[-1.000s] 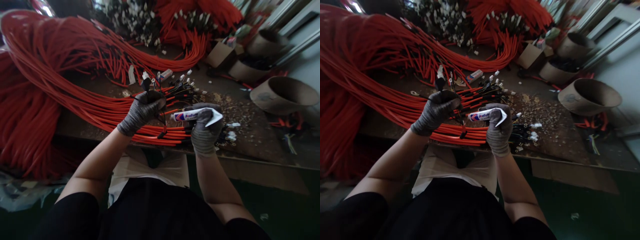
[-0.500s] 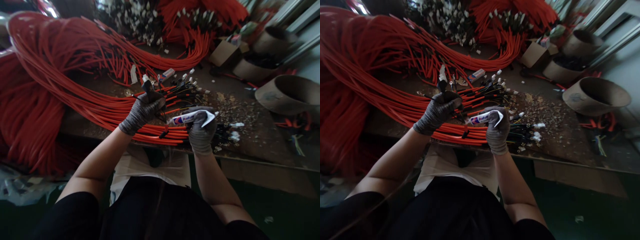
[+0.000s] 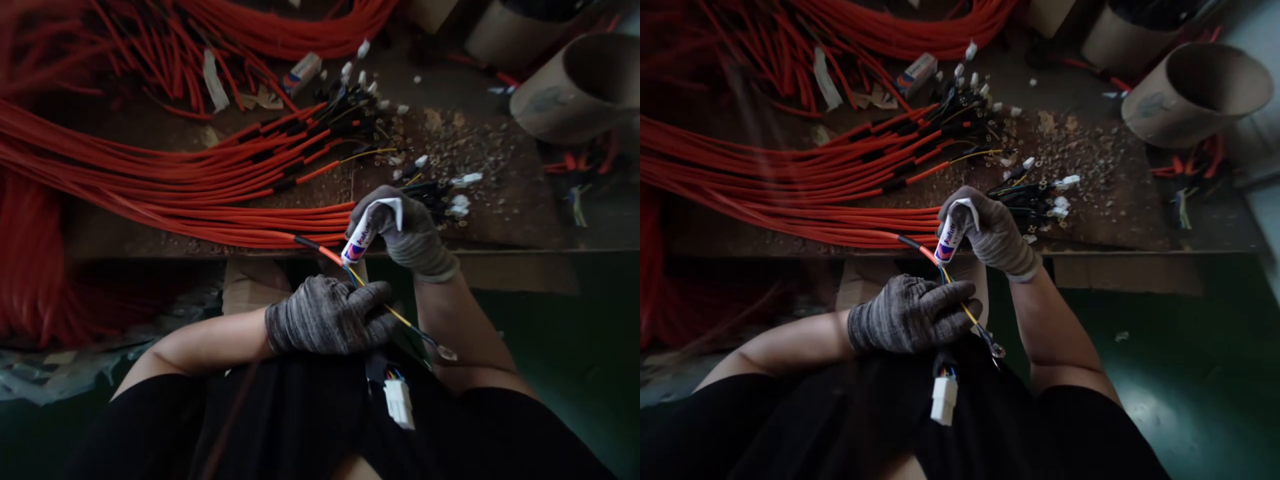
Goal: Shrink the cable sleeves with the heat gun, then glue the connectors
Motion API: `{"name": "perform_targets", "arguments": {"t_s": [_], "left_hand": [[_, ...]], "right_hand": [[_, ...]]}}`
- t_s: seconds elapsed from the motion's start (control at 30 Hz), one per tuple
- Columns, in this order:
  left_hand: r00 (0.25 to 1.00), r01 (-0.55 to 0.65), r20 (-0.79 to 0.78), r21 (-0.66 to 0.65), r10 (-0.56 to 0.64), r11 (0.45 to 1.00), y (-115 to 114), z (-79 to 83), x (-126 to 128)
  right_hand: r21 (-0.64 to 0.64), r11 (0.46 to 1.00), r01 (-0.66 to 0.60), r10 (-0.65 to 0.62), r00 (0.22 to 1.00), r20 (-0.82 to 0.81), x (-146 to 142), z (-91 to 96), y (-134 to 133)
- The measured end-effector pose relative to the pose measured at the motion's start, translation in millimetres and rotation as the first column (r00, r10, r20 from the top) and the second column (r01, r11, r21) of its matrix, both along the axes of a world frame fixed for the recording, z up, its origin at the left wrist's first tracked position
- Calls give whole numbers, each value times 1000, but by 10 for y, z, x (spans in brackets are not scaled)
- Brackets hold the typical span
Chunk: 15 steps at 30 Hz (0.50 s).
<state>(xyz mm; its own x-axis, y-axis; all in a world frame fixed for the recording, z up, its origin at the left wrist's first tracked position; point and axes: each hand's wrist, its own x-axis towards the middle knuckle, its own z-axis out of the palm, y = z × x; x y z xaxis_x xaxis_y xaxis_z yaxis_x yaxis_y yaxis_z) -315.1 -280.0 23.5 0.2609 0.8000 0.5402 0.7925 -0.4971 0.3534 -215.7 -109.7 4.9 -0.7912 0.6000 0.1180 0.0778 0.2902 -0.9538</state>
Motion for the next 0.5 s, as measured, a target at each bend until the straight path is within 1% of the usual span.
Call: {"name": "perform_targets", "arguments": {"t_s": [0.03,0.1,0.17,0.2,0.23,0.27,0.33,0.4,0.47,0.5], "left_hand": [[1000,9,-26,-15,-9,1000,15,-25,28],[1000,10,-16,-121,-12,993,47,-56,50],[1000,-17,8,-221,19,975,59,-65,60],[999,-34,9,-226,37,974,53,-67,67],[999,-41,-1,-200,42,979,37,-67,75],[999,-48,-16,-160,46,986,14,-67,80],[999,-34,-44,-111,29,993,-37,-64,68],[998,4,-65,-114,-11,993,-54,-46,8],[999,19,-30,-120,-23,993,23,-9,-99],[1000,-5,25,-139,9,990,105,15,-167]], "right_hand": [[-6,1000,-20,20,1000,8,-12,14,-9],[-39,996,-83,83,996,6,-75,66,-41],[-44,975,-216,217,976,14,-154,132,-64],[-30,957,-288,289,957,33,-187,157,-64],[-14,939,-342,343,938,53,-208,171,-56],[0,933,-361,360,931,62,-213,169,-41],[-16,951,-309,309,950,32,-169,115,-6],[-49,979,-198,197,980,-25,-64,8,14],[-14,1000,-7,5,996,-88,63,-124,12],[-5,996,94,-94,987,-132,119,-191,6]]}}
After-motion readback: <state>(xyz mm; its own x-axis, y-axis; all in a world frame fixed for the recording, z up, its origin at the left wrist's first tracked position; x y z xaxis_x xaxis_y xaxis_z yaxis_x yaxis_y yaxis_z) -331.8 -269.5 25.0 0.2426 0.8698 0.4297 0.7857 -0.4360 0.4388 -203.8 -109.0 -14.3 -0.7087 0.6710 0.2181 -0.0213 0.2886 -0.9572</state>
